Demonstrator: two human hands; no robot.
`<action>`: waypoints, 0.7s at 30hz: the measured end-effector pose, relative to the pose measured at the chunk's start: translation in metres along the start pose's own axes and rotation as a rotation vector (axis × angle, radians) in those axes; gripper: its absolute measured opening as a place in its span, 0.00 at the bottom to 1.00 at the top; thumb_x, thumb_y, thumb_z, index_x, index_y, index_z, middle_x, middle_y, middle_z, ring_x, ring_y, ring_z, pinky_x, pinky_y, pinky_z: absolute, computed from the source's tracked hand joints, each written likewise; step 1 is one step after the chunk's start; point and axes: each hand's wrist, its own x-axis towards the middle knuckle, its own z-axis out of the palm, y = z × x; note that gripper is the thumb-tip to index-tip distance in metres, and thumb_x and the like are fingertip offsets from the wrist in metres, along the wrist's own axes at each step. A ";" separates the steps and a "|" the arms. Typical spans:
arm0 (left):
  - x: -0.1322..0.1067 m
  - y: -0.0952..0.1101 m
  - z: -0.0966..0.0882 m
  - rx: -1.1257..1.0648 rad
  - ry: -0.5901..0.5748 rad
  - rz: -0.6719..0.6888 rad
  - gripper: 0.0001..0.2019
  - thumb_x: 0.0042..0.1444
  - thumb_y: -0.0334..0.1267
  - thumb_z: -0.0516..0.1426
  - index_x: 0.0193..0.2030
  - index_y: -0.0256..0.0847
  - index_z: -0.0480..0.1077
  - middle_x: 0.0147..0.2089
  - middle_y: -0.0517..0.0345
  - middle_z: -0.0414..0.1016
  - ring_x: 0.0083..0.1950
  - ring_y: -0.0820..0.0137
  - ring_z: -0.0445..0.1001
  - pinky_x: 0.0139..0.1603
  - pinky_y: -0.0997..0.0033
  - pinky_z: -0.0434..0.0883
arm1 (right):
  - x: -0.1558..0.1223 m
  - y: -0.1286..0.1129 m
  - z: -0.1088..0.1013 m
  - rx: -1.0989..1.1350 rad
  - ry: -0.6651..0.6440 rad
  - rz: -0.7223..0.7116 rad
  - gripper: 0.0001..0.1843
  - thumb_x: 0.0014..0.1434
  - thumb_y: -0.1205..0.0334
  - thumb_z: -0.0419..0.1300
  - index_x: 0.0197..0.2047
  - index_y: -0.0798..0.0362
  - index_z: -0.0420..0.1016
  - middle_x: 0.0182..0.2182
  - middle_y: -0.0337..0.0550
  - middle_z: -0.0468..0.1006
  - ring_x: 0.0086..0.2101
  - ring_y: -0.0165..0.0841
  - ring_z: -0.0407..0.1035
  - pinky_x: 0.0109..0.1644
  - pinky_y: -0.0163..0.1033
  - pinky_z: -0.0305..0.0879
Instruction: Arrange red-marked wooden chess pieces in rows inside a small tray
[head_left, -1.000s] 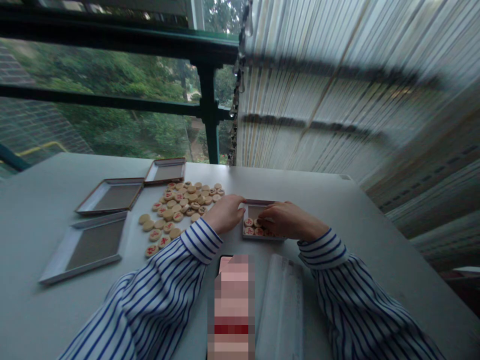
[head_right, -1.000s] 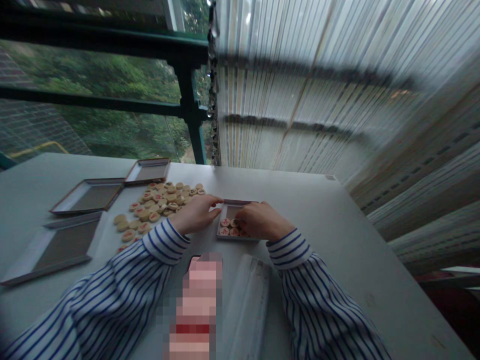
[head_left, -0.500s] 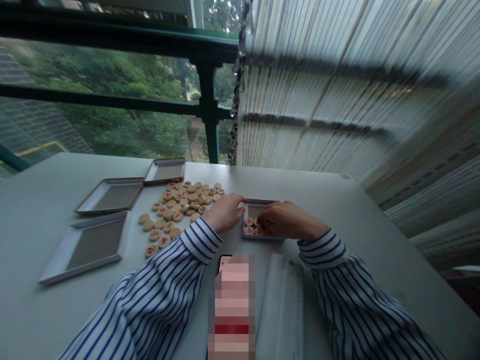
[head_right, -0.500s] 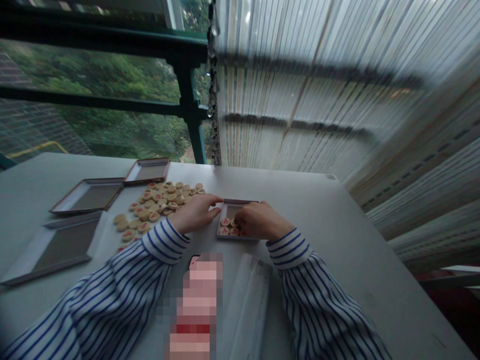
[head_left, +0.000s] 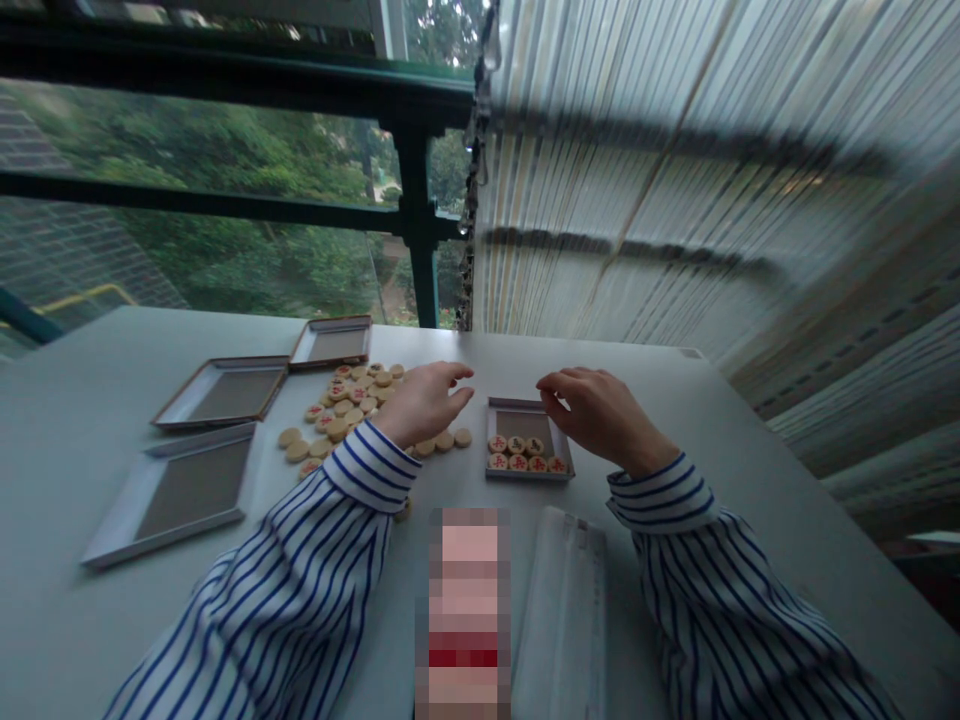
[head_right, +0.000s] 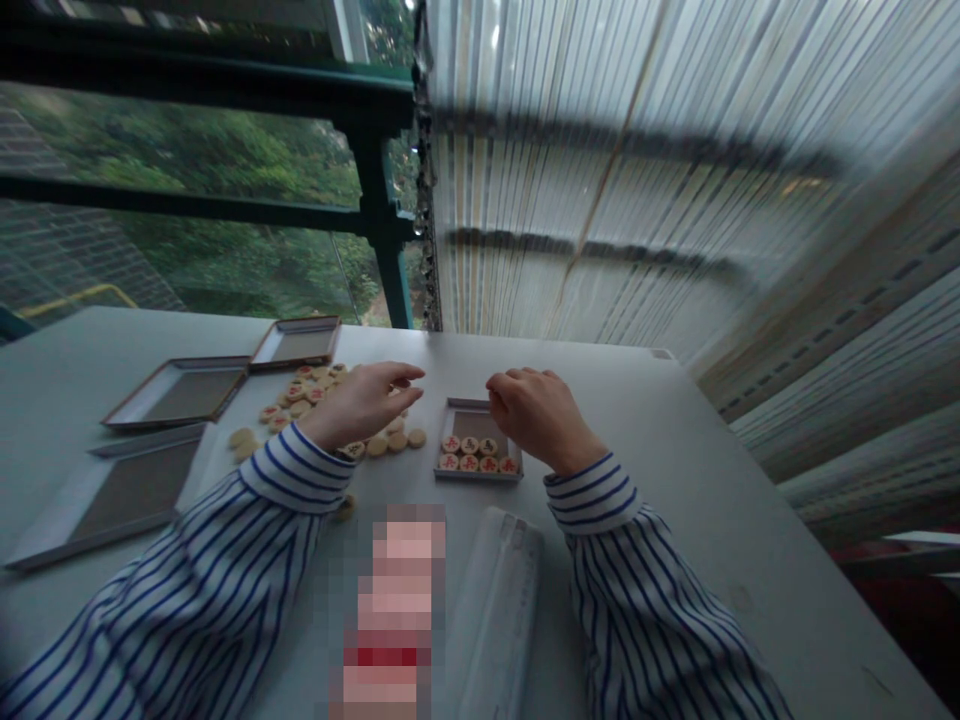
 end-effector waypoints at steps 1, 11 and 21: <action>0.000 -0.001 -0.004 -0.018 0.015 -0.013 0.18 0.52 0.40 0.51 0.47 0.34 0.70 0.45 0.49 0.75 0.43 0.66 0.73 0.45 0.68 0.68 | 0.000 -0.001 0.000 0.000 0.022 0.011 0.12 0.58 0.63 0.48 0.38 0.52 0.73 0.32 0.43 0.76 0.34 0.33 0.68 0.38 0.37 0.57; 0.000 -0.015 -0.036 -0.056 0.151 -0.034 0.17 0.52 0.47 0.52 0.41 0.38 0.72 0.40 0.52 0.76 0.40 0.66 0.73 0.41 0.69 0.69 | 0.000 -0.007 -0.003 0.093 0.107 0.023 0.14 0.59 0.63 0.49 0.46 0.53 0.69 0.37 0.45 0.76 0.37 0.33 0.67 0.41 0.38 0.59; -0.009 -0.015 -0.060 -0.095 0.247 -0.105 0.18 0.51 0.49 0.52 0.41 0.39 0.72 0.39 0.53 0.76 0.39 0.66 0.73 0.40 0.68 0.70 | 0.000 -0.011 -0.005 0.151 0.096 0.010 0.15 0.60 0.62 0.48 0.49 0.55 0.67 0.40 0.47 0.75 0.40 0.34 0.67 0.43 0.40 0.60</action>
